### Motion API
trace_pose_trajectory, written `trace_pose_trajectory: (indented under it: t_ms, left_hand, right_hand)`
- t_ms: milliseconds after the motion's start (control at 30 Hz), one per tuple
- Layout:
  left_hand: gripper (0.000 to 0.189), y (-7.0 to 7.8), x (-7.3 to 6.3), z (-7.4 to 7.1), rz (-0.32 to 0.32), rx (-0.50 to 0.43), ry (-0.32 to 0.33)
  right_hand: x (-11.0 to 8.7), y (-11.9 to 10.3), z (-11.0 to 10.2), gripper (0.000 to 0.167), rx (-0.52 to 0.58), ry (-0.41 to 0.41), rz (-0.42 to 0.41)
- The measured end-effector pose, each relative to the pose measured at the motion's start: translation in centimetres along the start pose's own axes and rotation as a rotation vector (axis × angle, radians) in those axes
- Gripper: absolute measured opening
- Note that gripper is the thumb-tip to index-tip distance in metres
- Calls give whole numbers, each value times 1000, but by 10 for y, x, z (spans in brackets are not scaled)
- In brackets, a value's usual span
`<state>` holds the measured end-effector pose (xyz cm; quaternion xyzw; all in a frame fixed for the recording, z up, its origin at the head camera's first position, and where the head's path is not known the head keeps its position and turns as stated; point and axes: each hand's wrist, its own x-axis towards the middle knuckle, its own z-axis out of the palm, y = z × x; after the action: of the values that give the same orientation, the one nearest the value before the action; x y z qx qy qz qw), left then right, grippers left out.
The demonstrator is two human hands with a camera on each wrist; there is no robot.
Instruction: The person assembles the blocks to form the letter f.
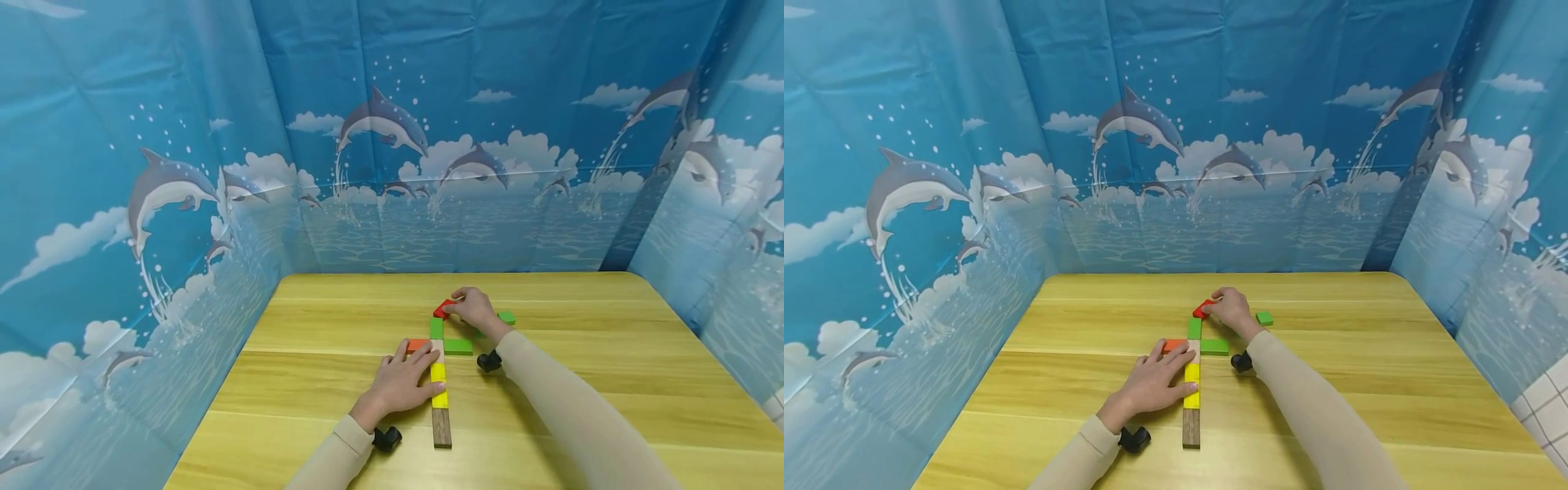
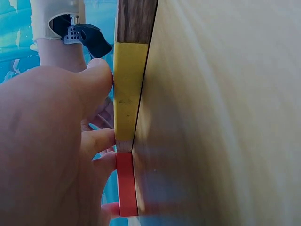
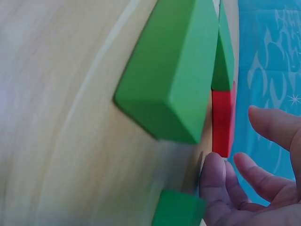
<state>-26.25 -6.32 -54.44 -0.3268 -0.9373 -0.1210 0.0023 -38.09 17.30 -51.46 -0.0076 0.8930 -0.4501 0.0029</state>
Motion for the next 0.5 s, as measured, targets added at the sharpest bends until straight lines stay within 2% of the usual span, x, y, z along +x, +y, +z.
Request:
trace_pose_trajectory:
  t_ms: [267, 500]
  left_hand:
    - [70, 0, 1, 2, -2, -3, 0]
    - [71, 0, 0, 3, -10, 3, -6]
  right_hand:
    - [-6, 3, -16, 49, -37, 16, -64]
    - [-17, 6, -31, 42, -68, -1, -125]
